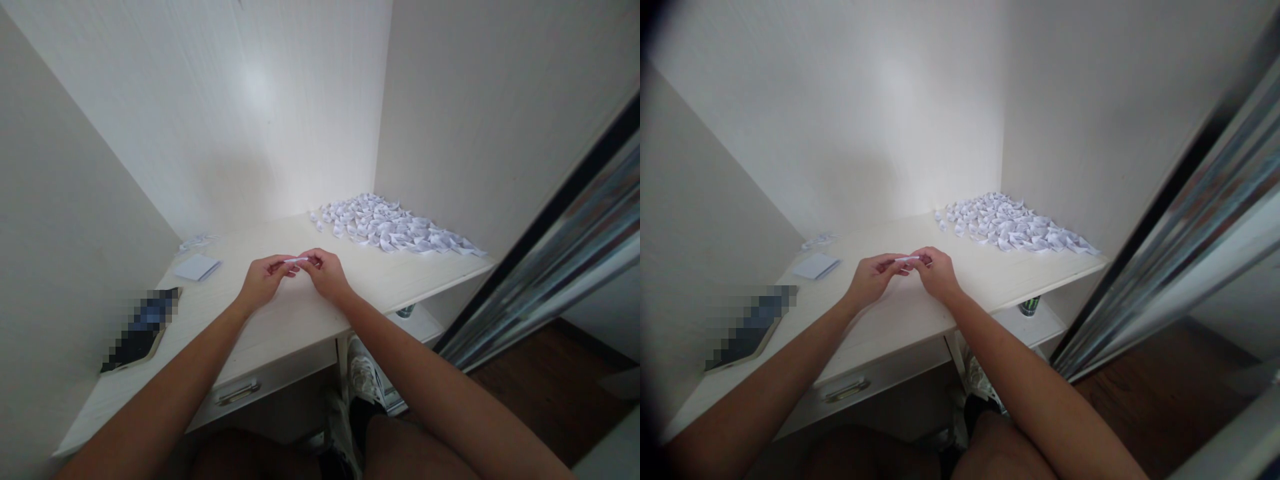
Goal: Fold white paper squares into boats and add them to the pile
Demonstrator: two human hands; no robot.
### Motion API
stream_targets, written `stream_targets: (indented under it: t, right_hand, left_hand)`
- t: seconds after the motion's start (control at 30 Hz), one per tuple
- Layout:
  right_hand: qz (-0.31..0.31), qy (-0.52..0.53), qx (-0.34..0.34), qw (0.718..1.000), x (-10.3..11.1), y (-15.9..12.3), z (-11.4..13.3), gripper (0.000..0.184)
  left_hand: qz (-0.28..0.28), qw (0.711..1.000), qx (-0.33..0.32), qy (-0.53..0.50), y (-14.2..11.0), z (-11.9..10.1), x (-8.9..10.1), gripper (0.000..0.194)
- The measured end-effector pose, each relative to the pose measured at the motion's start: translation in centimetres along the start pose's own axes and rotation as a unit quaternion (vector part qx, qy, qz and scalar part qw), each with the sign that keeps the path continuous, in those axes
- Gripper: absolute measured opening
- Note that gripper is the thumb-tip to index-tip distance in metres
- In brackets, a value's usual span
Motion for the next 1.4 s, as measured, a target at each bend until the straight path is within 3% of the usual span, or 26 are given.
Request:
stream_targets:
  t: [0.6, 0.97, 1.23, 1.4]
  right_hand:
    - [-0.003, -0.014, 0.001, 1.000, 0.1, -0.1, 0.0, 0.007]
    - [-0.002, 0.004, -0.012, 1.000, 0.1, -0.1, -0.2, 0.009]
    - [0.000, -0.005, -0.010, 1.000, 0.0, -0.1, 0.1, 0.011]
    - [-0.001, -0.007, -0.013, 1.000, 0.0, 0.0, 0.1, 0.012]
  left_hand:
    - [0.010, 0.994, 0.070, -0.082, -0.3, 1.0, -0.1, 0.052]
    - [0.013, 0.999, 0.032, 0.011, -0.1, 0.5, 0.1, 0.046]
    - [0.013, 1.000, 0.025, 0.004, 0.0, 0.5, -0.1, 0.045]
    - [-0.021, 1.000, 0.011, -0.003, -0.2, 0.2, 0.1, 0.047]
Point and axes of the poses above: each hand's wrist, its own y-axis towards the middle knuckle, its own x-axis out of the back of the hand, z = x × y, the point moved 9 cm from there along y, towards the middle knuckle, and after that the axes turned 8 degrees about z, right-handed, at the moved point
